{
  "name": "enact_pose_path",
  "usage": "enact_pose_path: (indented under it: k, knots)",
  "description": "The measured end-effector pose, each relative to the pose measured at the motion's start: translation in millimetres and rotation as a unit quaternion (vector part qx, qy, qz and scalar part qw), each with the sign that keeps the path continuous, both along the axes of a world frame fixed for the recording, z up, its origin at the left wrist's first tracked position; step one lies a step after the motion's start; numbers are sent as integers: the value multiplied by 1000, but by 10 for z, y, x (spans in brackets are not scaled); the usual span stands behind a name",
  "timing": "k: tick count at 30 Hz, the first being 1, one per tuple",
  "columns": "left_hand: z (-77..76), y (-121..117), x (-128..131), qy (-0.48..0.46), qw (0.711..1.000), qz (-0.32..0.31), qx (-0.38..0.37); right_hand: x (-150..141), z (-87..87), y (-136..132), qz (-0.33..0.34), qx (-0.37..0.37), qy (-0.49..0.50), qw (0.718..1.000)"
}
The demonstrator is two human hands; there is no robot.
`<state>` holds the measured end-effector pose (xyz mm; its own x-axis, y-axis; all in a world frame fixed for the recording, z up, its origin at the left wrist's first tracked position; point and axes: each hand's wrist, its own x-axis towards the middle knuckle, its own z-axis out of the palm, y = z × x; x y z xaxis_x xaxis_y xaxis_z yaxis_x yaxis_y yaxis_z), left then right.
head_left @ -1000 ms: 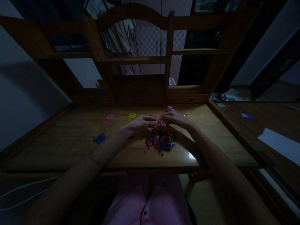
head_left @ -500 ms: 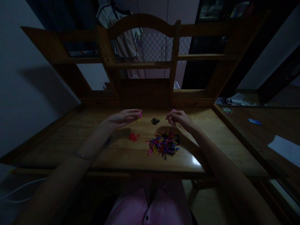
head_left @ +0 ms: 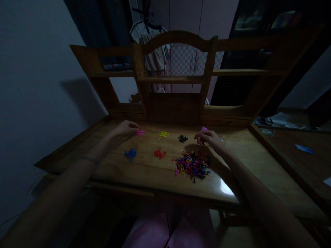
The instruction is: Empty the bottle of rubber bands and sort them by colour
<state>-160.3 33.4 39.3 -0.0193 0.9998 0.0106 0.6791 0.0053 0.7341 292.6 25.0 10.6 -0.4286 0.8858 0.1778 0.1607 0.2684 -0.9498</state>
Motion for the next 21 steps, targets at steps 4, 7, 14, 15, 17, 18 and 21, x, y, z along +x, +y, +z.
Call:
enact_pose_path:
  k: [4,7,14,15,17,18,21]
  knots:
    - [60,71,-97,47,997,-25,47,-6,24,-20,-2,11,4,1000]
    - [123,100,-147,65,995,-9,81,-3,11,-15,-11,17,8,1000]
    - [239,-81,338,6,990,-9,140,6,-3,3,-50,35,60,996]
    - [237,-166,519,-7,990,-30,135,7,4,2,-54,36,68,996]
    - [206,-408,933,-47,990,-84,108,11,17,1,-64,42,85,993]
    - [176,-561,1147,-58,986,-123,95,14,21,3,-69,44,92,992]
    - [33,-1080,1696,-42,972,-214,92,28,25,14,-80,47,107,990]
